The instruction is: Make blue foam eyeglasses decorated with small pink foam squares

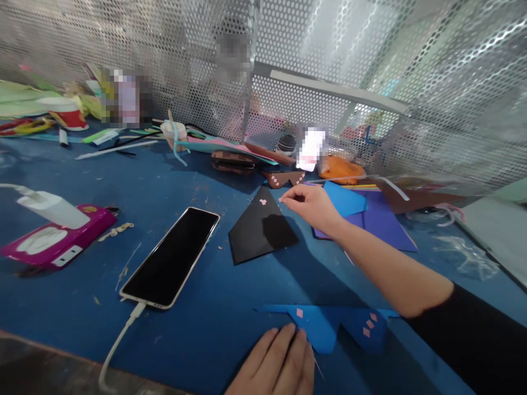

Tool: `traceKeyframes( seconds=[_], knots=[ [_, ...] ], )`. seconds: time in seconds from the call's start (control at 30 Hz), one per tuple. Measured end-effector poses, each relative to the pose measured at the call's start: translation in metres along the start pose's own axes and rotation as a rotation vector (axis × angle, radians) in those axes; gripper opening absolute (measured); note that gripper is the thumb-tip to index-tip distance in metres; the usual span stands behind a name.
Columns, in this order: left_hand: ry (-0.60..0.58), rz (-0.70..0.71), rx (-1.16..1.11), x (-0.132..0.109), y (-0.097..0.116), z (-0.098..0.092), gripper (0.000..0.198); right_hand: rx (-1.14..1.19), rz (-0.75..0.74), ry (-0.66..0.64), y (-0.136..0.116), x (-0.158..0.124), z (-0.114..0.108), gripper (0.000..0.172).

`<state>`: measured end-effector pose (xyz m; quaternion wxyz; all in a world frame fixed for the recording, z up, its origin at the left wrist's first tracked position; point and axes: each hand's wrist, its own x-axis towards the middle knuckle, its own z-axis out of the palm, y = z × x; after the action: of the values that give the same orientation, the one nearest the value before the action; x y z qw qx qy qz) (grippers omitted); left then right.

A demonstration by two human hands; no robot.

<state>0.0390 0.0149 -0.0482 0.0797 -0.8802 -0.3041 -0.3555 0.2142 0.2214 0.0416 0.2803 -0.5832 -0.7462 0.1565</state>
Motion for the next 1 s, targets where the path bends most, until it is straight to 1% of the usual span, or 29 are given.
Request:
traceKeyframes(
  seconds=[0.03,0.07,0.1,0.13,0.17,0.23,0.27,0.3,0.33,0.4,0.47,0.5,0.57,0.63,0.7,0.8,1.0],
  knots=[
    [-0.013,0.003,-0.006,0.001,0.0,-0.001,0.032,0.059,0.027,-0.015,-0.006,-0.011,-0.006,0.014],
    [0.0,-0.005,-0.019,0.002,0.0,-0.002,0.034,0.113,0.054,-0.029,-0.011,-0.023,-0.012,0.016],
    [0.037,-0.032,-0.037,0.004,0.0,-0.003,0.036,0.16,0.08,-0.039,-0.016,-0.036,-0.018,0.018],
    [0.101,-0.073,-0.055,0.006,0.0,-0.005,0.039,0.2,0.104,-0.046,-0.021,-0.05,-0.024,0.02],
    [0.185,-0.086,-0.073,0.007,0.0,-0.007,0.04,0.233,0.124,-0.052,-0.025,-0.064,-0.03,0.021],
    [0.114,-0.056,-0.126,0.012,-0.001,-0.014,0.028,0.285,0.16,-0.063,-0.032,-0.093,-0.04,0.023],
    [0.104,-0.049,-0.18,0.014,-0.002,-0.018,0.022,0.307,0.176,-0.076,-0.034,-0.107,-0.044,0.022],
    [0.122,-0.073,-0.258,0.017,-0.003,-0.023,0.019,0.325,0.191,-0.092,-0.036,-0.12,-0.047,0.021],
    [0.115,-0.12,-0.348,0.02,-0.004,-0.028,0.017,0.335,0.198,-0.11,-0.038,-0.133,-0.049,0.02],
    [0.085,-0.289,-0.533,0.028,-0.004,-0.039,0.015,0.332,0.172,-0.144,-0.042,-0.157,-0.052,0.017],
    [0.023,-0.476,-0.663,0.038,-0.003,-0.047,0.016,0.312,0.103,-0.172,-0.046,-0.176,-0.053,0.017],
    [-0.004,-0.534,-0.706,0.043,-0.002,-0.049,0.016,0.303,0.067,-0.19,-0.047,-0.184,-0.054,0.017],
    [-0.037,-0.586,-0.743,0.052,0.002,-0.051,0.013,0.276,0.016,-0.234,-0.051,-0.196,-0.054,0.016],
    [-0.055,-0.584,-0.764,0.059,0.006,-0.051,0.008,0.216,-0.016,-0.271,-0.053,-0.204,-0.055,0.016],
    [-0.067,-0.569,-0.78,0.062,0.01,-0.049,0.008,0.131,-0.035,-0.291,-0.054,-0.209,-0.056,0.018],
    [-0.084,-0.572,-0.771,0.063,0.015,-0.047,0.011,0.028,-0.057,-0.294,-0.053,-0.214,-0.057,0.02],
    [-0.156,-0.599,-0.771,0.066,0.019,-0.042,0.013,-0.022,-0.096,-0.275,-0.044,-0.218,-0.054,0.019]
  ],
)
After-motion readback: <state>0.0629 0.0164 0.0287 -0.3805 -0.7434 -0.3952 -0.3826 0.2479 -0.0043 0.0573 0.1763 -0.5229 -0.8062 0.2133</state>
